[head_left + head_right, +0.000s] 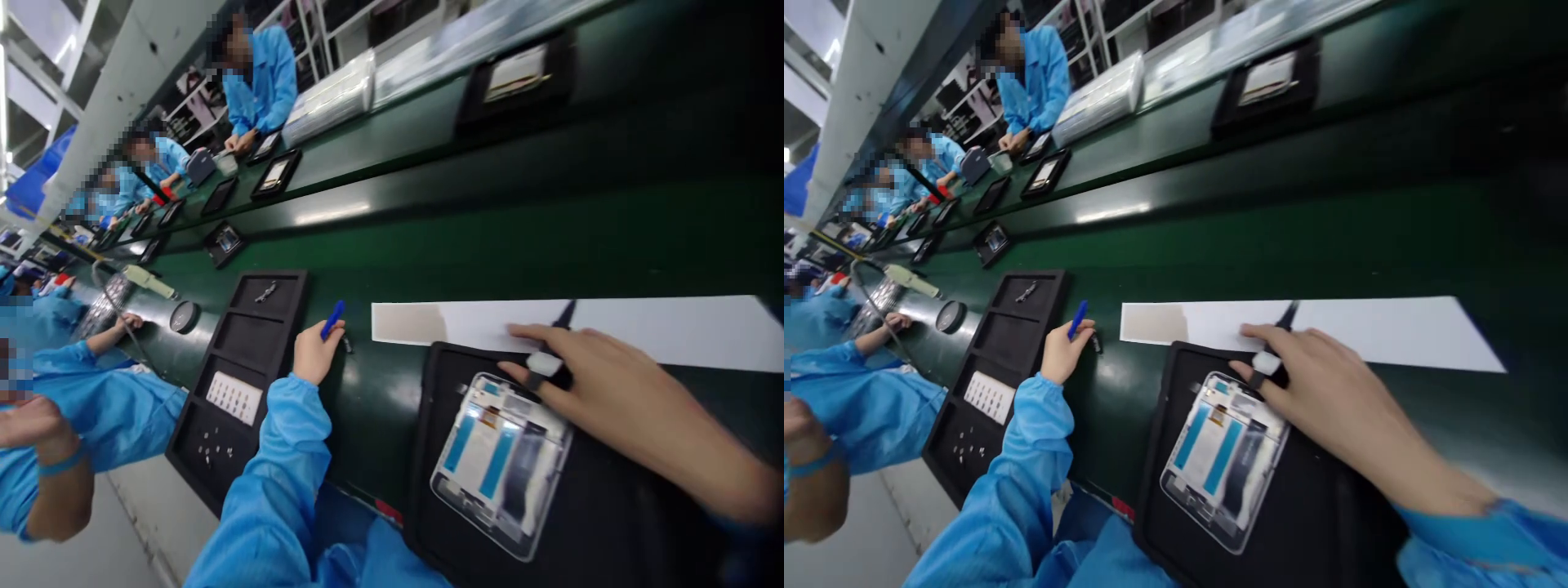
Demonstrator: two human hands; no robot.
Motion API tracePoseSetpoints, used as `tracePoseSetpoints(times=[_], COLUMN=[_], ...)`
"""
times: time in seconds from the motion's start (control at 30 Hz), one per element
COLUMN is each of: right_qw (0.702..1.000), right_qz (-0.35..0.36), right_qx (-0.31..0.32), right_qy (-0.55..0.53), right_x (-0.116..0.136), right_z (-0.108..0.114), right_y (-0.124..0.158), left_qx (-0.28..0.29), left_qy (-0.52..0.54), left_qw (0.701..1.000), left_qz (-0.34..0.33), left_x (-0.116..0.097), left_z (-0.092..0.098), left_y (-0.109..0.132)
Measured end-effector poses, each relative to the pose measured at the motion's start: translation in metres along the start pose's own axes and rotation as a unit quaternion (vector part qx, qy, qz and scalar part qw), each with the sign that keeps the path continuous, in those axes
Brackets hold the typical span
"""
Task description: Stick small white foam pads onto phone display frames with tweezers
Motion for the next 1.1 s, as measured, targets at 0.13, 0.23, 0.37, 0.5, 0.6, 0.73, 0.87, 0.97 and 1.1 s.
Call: tracePoseSetpoints(times=[0.13,0.23,0.37,0.5,0.6,0.73,0.87,0.97,1.1], right_qw=[0.997,0.996,0.993,0.968,0.944,0.930,0.945,0.961,0.965], right_qz=[0.061,0.062,0.050,0.000,-0.017,-0.011,0.010,0.058,0.081], right_qx=[-0.047,-0.062,-0.046,-0.030,-0.049,-0.092,-0.141,-0.177,-0.196], right_qy=[0.028,0.004,-0.098,-0.247,-0.325,-0.355,-0.296,-0.204,-0.155], right_x=[0.015,0.036,0.067,0.093,0.109,0.120,0.121,0.119,0.116], right_z=[0.006,0.011,0.009,-0.003,-0.008,-0.005,0.003,0.007,0.011], right_y=[-0.002,-0.008,-0.016,-0.021,-0.020,-0.014,-0.004,0.004,0.010], left_qx=[0.042,0.066,0.078,0.114,0.172,0.206,0.208,0.212,0.212], left_qy=[0.082,0.132,0.178,0.224,0.258,0.266,0.274,0.294,0.305], left_qw=[0.996,0.989,0.980,0.966,0.947,0.939,0.936,0.927,0.923], left_qz=[0.011,0.028,0.039,0.060,0.086,0.074,0.077,0.093,0.097], left_x=[0.006,0.009,0.005,-0.011,-0.026,-0.037,-0.044,-0.050,-0.055], left_z=[0.003,0.004,0.007,0.006,0.000,-0.014,-0.028,-0.039,-0.052], left_y=[-0.003,-0.002,0.005,0.029,0.051,0.072,0.082,0.088,0.095])
Point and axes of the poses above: each hand's wrist, its own y-axis away from the middle knuckle, its own z-axis out of the back of the hand, x = y × z, the point moved 1 cm from there along -y, towards the middle knuckle, and after that the axes turned 15 degrees about z, right-handed, at the moved point
